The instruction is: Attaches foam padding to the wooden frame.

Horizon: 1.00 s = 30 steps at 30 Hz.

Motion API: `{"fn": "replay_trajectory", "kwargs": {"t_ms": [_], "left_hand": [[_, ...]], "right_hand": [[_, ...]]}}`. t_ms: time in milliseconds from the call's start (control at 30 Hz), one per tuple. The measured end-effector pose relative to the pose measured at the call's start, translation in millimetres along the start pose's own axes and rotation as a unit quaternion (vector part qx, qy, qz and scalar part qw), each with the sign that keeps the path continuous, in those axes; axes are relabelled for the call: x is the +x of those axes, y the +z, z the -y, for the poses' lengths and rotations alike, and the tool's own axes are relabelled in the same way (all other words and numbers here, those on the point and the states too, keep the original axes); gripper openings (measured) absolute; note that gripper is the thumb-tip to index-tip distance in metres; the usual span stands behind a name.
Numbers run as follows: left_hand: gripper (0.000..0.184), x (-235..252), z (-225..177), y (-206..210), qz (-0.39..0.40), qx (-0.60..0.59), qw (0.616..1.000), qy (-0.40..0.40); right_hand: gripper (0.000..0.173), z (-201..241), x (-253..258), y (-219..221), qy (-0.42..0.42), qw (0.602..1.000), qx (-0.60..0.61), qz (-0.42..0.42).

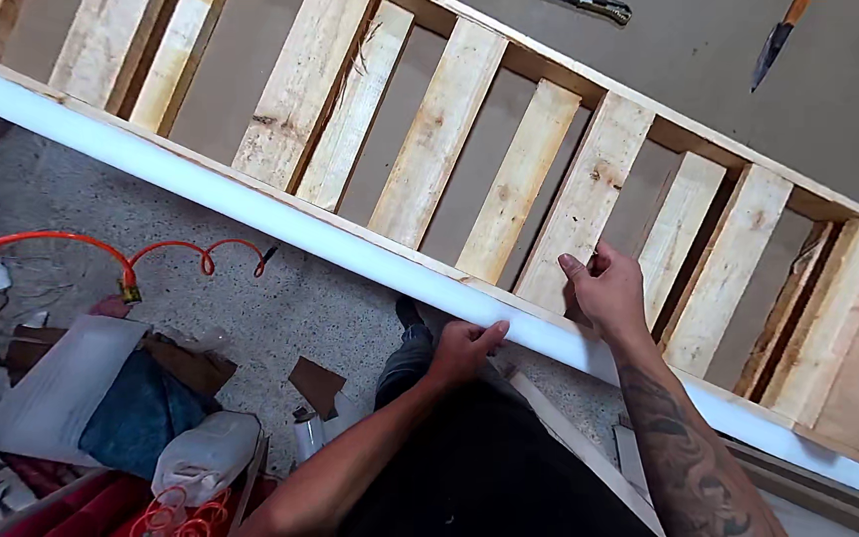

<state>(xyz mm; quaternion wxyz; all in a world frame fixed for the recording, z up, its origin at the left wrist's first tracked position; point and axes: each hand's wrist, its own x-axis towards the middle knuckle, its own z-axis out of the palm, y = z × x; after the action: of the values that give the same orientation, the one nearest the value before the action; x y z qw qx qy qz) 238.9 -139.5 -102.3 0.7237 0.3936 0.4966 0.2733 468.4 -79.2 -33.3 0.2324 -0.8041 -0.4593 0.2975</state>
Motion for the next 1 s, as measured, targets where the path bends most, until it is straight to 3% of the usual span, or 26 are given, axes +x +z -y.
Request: {"fn": "replay_trajectory", "kwargs": {"t_ms": [167, 267, 367, 433, 500, 600, 800, 900, 1000], "left_hand": [[0.029, 10, -14, 1, 0.02, -0.058, 0.998, -0.017], [0.041, -7, -12, -33, 0.085, 0.053, 0.994, -0.038], [0.049, -3, -23, -69, -0.034, -0.001, 0.999, -0.015], [0.04, 7, -38, -63, -0.133, -0.073, 0.988, 0.008], [0.041, 2, -35, -56, -0.158, -0.092, 0.983, 0.007], [0.053, -5, -16, -73, -0.102, -0.033, 0.994, 0.004], [0.042, 13, -45, -74, -0.076, -0.014, 0.997, 0.025], [0.049, -11, -36, -125, -0.003, 0.072, 0.997, -0.005], [0.057, -16, -50, -242, -0.152, -0.035, 0.987, 0.025]], "right_hand": [[0.039, 1, 0, 7, -0.005, 1.0, -0.006, -0.017], [0.038, -3, -8, 6, -0.006, 1.0, 0.01, -0.013], [0.038, -1, -7, 6, -0.012, 0.999, 0.003, -0.029], [0.039, -2, -8, 8, -0.023, 0.999, -0.013, -0.025], [0.04, -6, -8, 4, -0.056, 0.998, -0.01, -0.004], [0.036, -14, 0, 6, -0.087, 0.996, 0.029, -0.001], [0.032, -16, 6, 12, -0.058, 0.997, 0.047, -0.022], [0.035, -17, 2, 9, -0.032, 0.999, 0.033, -0.029], [0.07, 9, -12, 4, -0.064, 0.99, -0.102, -0.069]]}}
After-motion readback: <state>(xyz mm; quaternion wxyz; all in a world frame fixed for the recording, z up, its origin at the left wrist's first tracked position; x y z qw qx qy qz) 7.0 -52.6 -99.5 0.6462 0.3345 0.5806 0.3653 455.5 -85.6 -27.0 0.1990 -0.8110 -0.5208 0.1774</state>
